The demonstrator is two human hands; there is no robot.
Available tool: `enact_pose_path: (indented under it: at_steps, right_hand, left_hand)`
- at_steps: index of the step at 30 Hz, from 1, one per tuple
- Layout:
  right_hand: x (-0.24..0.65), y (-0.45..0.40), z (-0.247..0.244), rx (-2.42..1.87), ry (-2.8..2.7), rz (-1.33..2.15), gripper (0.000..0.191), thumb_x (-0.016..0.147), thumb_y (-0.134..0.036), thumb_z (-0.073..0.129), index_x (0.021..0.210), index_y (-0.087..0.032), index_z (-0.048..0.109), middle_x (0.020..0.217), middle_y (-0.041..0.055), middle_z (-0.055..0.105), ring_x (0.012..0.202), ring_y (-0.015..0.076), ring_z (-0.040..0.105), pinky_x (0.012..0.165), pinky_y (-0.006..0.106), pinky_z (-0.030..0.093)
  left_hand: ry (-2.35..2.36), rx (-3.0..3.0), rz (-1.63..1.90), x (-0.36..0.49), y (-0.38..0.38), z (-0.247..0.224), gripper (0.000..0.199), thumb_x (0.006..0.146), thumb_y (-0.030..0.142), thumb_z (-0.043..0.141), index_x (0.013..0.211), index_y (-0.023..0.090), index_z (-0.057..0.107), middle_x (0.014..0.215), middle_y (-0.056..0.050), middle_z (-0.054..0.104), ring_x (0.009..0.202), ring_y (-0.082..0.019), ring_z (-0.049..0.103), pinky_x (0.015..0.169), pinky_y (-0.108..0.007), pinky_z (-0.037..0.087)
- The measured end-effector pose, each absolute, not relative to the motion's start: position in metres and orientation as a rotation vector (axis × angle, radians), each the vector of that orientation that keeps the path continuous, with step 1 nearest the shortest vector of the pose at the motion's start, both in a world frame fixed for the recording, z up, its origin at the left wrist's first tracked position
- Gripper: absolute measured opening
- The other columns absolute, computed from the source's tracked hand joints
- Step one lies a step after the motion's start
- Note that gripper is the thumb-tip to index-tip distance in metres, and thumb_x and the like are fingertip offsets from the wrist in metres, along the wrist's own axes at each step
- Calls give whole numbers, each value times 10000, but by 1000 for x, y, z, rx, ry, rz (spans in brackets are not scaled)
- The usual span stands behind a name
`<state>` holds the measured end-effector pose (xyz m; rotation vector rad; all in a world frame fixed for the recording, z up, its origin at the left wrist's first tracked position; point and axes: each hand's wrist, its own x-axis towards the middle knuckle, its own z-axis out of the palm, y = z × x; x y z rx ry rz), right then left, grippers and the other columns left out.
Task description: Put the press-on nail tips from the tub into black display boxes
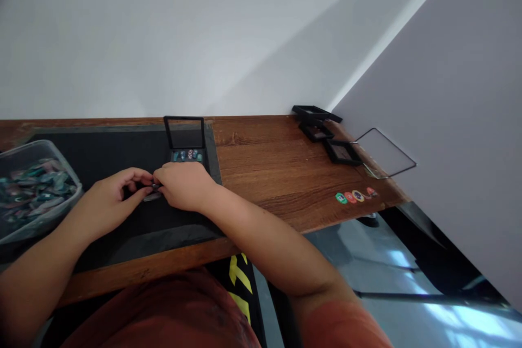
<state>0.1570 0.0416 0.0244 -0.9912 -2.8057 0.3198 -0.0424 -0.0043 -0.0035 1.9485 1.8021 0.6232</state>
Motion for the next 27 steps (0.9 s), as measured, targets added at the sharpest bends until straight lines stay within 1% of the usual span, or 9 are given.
enact_pose_path:
  at_steps: [5, 8, 12, 14, 16, 18, 20, 24, 27]
  right_hand:
    - [156, 41, 22, -1026, -2797, 260, 198, 1006, -247, 557, 1117, -166, 699, 1169, 70, 738, 1042, 225, 691, 733, 328, 466]
    - [157, 45, 20, -996, -2786, 286, 194, 1011, -266, 556, 1092, -178, 708, 1159, 60, 744, 1035, 220, 686, 717, 320, 434]
    - [160, 50, 21, -949, -2740, 383, 198, 1002, -256, 541, 1061, -197, 720, 1122, 39, 754, 1023, 200, 668, 712, 304, 387]
    - [163, 51, 24, -954, -2675, 419, 194, 984, -255, 548, 1032, -204, 730, 1067, 26, 758, 972, 182, 658, 697, 293, 364]
    - [168, 53, 30, -958, -2579, 439, 178, 956, -264, 577, 995, -208, 741, 992, 17, 753, 890, 161, 642, 680, 283, 352]
    - [174, 55, 36, -946, -2456, 429, 170, 937, -281, 606, 970, -202, 753, 913, 14, 737, 817, 143, 619, 685, 273, 363]
    - [180, 60, 38, -898, -2337, 447, 184, 945, -315, 626, 966, -198, 767, 849, 16, 721, 779, 132, 605, 713, 265, 394]
    - [186, 70, 33, -674, -2225, 754, 231, 945, -395, 673, 975, -192, 782, 836, 24, 725, 705, 114, 579, 695, 253, 442]
    - [180, 70, 24, -539, -2192, 916, 226, 933, -386, 694, 965, -177, 774, 787, 10, 685, 662, 102, 542, 656, 242, 439]
  left_hand:
    - [1800, 2008, 625, -40, -4, -3, 276, 897, 448, 548, 1037, 285, 722, 959, -43, 778, 809, -247, 677, 697, -355, 472]
    - [1798, 1999, 621, -41, -4, -4, 276, 931, 457, 525, 1045, 293, 716, 976, -32, 781, 838, -248, 696, 723, -360, 482]
    - [1777, 1956, 673, -42, -4, -7, 285, 947, 460, 542, 1105, 287, 704, 1014, -30, 778, 874, -234, 703, 760, -355, 500]
    - [1779, 1930, 731, -42, -4, -8, 301, 943, 477, 561, 1123, 279, 697, 1003, -31, 774, 840, -221, 695, 742, -344, 505]
    - [1789, 1923, 769, -41, -5, -7, 312, 930, 501, 588, 1113, 272, 695, 951, -24, 764, 769, -205, 675, 705, -333, 505]
    - [1801, 1935, 793, -40, -7, -5, 312, 911, 517, 620, 1081, 267, 698, 873, -12, 743, 695, -190, 642, 651, -319, 494]
    - [1786, 1934, 854, -38, -9, -3, 312, 903, 526, 640, 1054, 259, 701, 834, -6, 732, 676, -180, 632, 628, -305, 493]
    - [1675, 1866, 1040, -35, -14, 1, 333, 921, 532, 647, 1072, 243, 711, 927, -25, 769, 793, -181, 694, 708, -290, 543]
    - [1592, 1839, 1107, -34, -17, 2, 308, 940, 512, 641, 1036, 230, 717, 931, -30, 775, 827, -187, 713, 731, -294, 555]
